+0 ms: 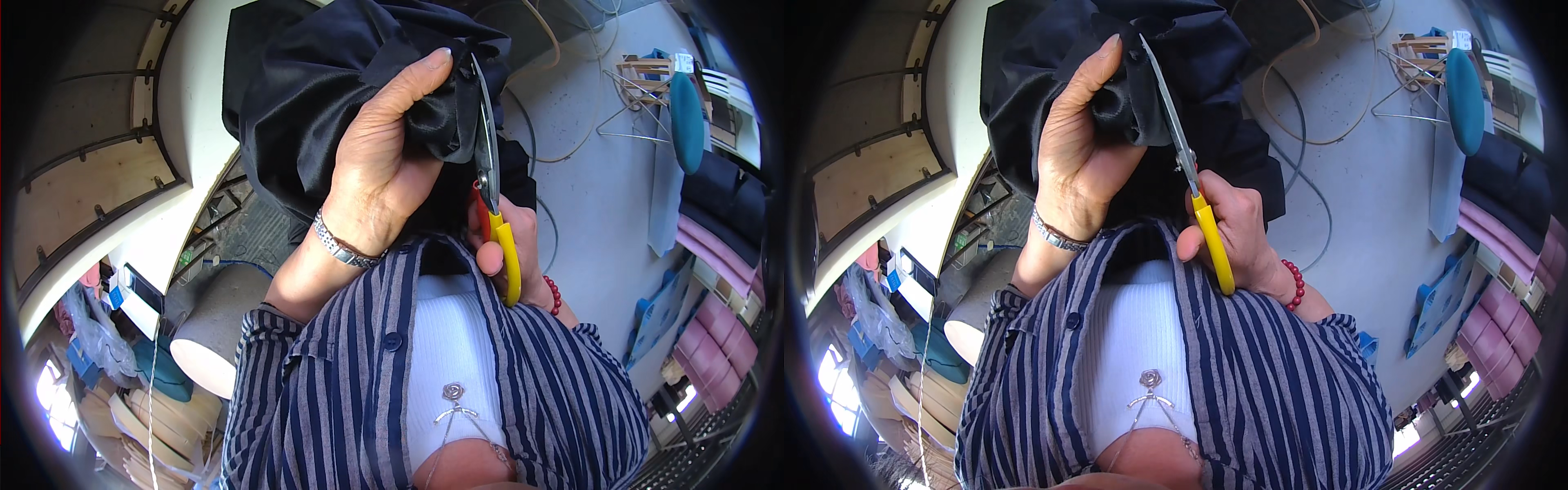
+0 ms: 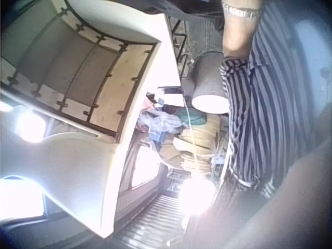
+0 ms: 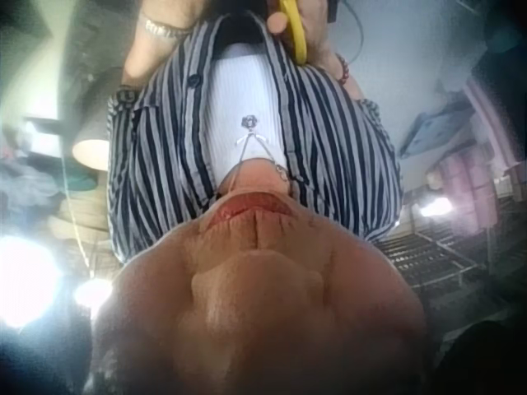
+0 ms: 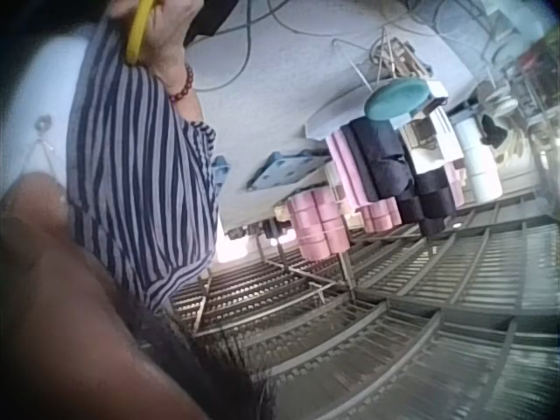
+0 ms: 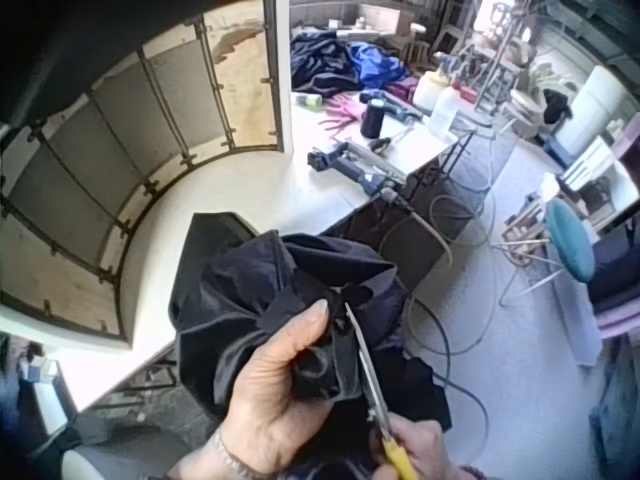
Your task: Cutting a piece of black fabric using yellow-handled scissors in a workshop environment.
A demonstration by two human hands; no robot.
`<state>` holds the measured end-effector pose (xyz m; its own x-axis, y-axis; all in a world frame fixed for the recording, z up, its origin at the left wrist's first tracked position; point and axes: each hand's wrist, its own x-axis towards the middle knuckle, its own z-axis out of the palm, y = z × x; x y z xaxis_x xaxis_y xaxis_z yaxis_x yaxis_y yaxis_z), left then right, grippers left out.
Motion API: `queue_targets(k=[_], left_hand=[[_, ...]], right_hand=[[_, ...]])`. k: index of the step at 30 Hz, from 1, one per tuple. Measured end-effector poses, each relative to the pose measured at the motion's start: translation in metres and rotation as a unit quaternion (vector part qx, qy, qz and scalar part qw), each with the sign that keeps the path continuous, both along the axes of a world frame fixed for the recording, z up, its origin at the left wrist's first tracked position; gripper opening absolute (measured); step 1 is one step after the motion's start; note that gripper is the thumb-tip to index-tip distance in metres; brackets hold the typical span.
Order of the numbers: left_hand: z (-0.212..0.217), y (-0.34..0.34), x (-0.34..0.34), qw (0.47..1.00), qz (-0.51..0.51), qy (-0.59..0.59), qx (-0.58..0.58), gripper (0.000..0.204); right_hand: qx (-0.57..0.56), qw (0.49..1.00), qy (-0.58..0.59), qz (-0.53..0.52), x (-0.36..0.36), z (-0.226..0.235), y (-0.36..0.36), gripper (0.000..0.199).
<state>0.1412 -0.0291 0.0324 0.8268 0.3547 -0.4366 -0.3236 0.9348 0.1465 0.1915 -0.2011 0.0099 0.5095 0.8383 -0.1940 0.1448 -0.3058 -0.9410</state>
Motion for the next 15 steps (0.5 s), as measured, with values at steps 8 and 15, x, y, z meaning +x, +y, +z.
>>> queue_targets(k=[8,15], left_hand=[[-0.0024,0.0005,0.0,1.0,0.002,0.01,0.004,0.017],[-0.0023,0.0017,-0.0009,1.0,0.0,0.002,0.003,0.018]], right_hand=[[0.001,1.0,0.022,-0.003,-0.0001,-0.0013,-0.0023,0.069],[0.014,1.0,0.02,-0.007,-0.0009,-0.0002,-0.0001,0.071]])
